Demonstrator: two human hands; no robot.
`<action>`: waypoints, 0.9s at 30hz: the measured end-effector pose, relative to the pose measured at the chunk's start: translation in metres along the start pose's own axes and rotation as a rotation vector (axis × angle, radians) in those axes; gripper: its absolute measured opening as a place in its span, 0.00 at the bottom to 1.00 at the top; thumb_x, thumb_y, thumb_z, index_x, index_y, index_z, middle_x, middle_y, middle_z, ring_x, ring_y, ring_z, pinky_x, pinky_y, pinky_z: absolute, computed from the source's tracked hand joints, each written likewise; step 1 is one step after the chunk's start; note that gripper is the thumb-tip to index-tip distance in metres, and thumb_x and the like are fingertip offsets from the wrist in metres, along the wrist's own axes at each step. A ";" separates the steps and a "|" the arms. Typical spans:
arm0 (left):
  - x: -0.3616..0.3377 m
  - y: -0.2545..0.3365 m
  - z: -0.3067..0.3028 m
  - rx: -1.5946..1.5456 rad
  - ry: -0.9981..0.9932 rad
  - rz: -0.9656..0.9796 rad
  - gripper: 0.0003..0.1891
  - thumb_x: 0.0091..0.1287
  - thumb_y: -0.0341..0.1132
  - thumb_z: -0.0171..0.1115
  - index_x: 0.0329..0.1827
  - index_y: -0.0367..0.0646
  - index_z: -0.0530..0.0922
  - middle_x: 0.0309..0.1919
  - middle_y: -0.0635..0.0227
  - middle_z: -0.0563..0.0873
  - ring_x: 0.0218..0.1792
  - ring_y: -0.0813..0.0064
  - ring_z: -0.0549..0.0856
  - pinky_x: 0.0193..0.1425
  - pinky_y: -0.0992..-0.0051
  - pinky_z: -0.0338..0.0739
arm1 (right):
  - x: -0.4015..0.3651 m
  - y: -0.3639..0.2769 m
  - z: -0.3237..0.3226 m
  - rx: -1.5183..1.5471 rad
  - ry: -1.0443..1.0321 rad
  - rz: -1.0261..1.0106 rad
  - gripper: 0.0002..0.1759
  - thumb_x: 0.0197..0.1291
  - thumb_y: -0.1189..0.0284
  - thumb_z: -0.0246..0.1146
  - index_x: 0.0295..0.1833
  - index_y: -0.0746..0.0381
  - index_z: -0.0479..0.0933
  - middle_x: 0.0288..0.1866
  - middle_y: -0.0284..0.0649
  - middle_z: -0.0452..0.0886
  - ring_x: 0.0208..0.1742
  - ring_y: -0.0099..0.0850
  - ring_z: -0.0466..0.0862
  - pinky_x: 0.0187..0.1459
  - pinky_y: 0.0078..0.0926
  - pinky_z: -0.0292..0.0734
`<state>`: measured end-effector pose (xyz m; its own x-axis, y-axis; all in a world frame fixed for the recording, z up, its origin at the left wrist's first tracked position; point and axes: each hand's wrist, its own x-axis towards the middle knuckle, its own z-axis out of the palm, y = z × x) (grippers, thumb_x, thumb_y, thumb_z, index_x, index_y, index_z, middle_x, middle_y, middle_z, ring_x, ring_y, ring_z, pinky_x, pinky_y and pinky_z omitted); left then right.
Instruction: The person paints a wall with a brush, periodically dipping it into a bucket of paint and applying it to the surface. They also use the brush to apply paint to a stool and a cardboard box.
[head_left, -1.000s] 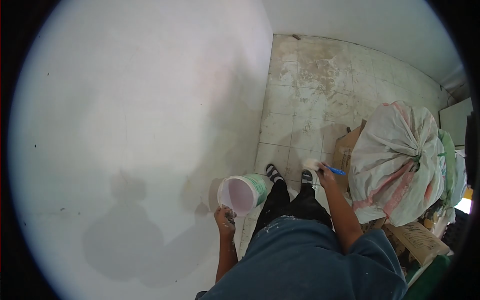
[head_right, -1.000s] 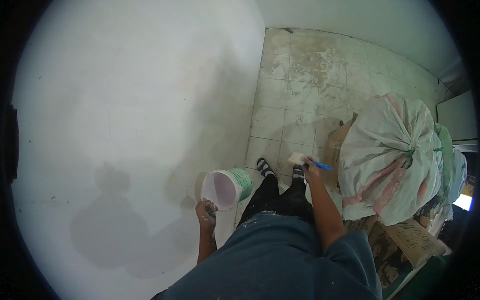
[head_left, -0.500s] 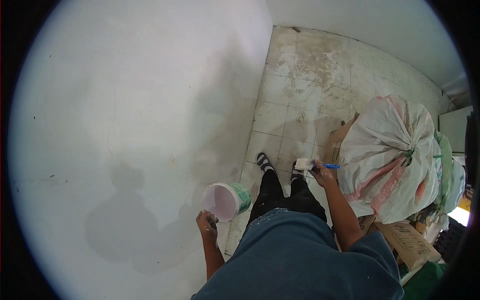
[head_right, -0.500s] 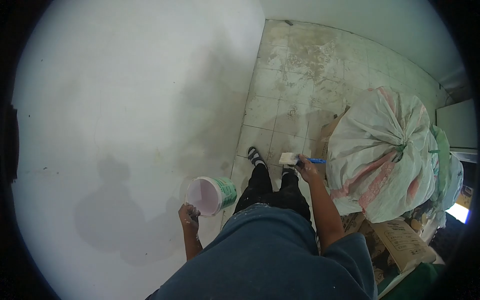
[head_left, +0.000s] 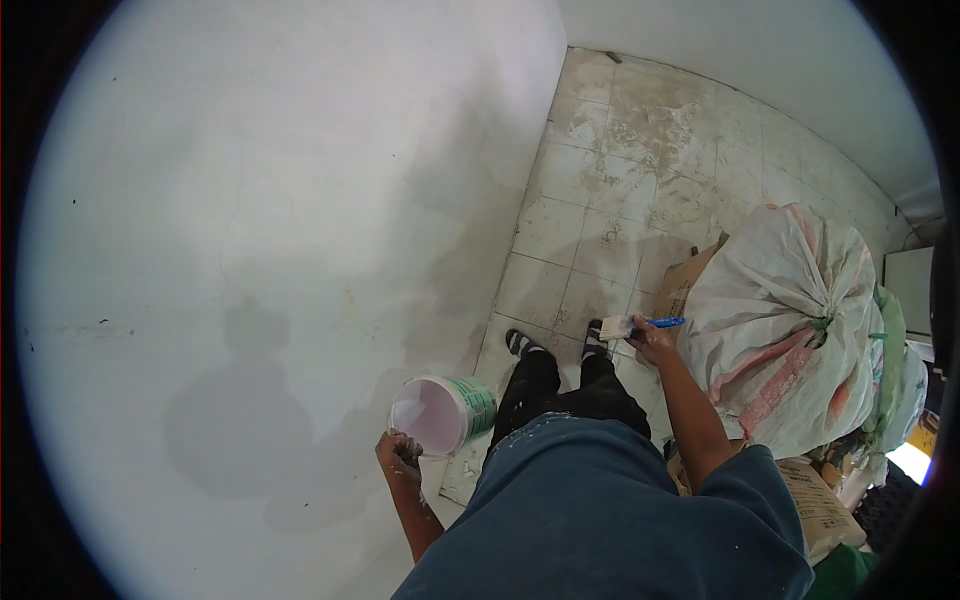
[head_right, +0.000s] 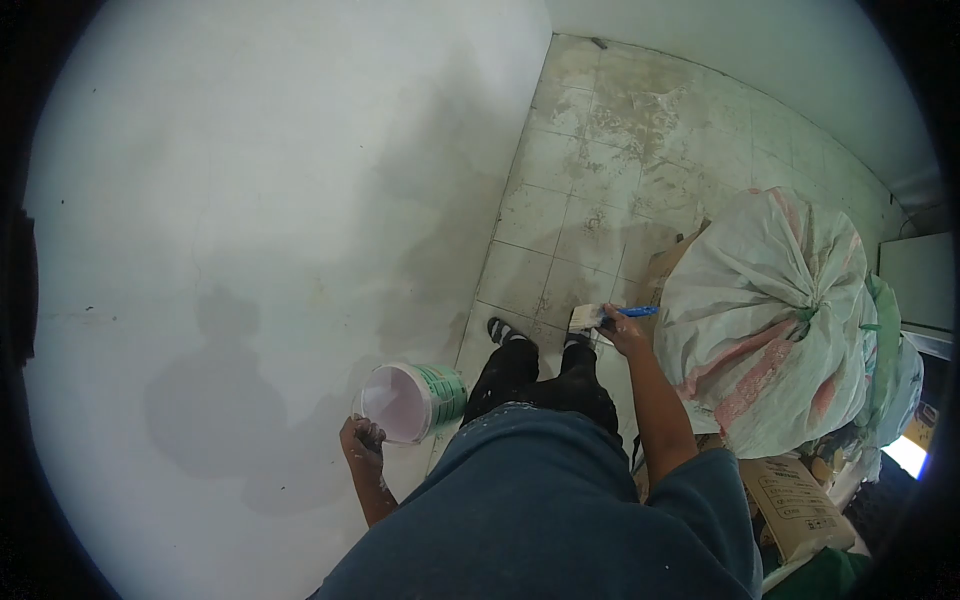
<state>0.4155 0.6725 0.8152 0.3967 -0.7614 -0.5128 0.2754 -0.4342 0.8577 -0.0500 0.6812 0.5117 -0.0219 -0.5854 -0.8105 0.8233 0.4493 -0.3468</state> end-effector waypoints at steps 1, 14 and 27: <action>0.001 0.002 0.002 0.004 -0.011 0.012 0.10 0.52 0.30 0.53 0.21 0.48 0.59 0.15 0.77 0.59 0.14 0.82 0.57 0.21 0.77 0.55 | 0.000 0.001 0.000 0.000 -0.002 -0.002 0.16 0.61 0.66 0.62 0.51 0.62 0.71 0.52 0.39 0.76 0.56 0.36 0.75 0.61 0.43 0.68; -0.005 0.019 0.020 -0.056 -0.003 0.045 0.09 0.50 0.31 0.53 0.23 0.49 0.60 0.14 0.78 0.57 0.14 0.82 0.56 0.21 0.77 0.55 | 0.021 -0.006 0.038 -0.264 0.002 0.077 0.20 0.61 0.64 0.62 0.55 0.62 0.70 0.52 0.43 0.76 0.57 0.38 0.75 0.60 0.40 0.71; 0.021 0.030 0.064 -0.001 -0.062 -0.052 0.05 0.50 0.28 0.52 0.25 0.43 0.64 0.16 0.77 0.62 0.14 0.83 0.58 0.20 0.79 0.55 | 0.016 0.018 -0.017 -0.058 0.073 0.063 0.22 0.61 0.63 0.62 0.57 0.60 0.69 0.54 0.41 0.75 0.56 0.37 0.75 0.58 0.46 0.71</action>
<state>0.3755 0.6130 0.8324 0.3273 -0.7663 -0.5530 0.2948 -0.4732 0.8302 -0.0450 0.6911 0.4841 -0.0137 -0.5051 -0.8630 0.7902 0.5233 -0.3188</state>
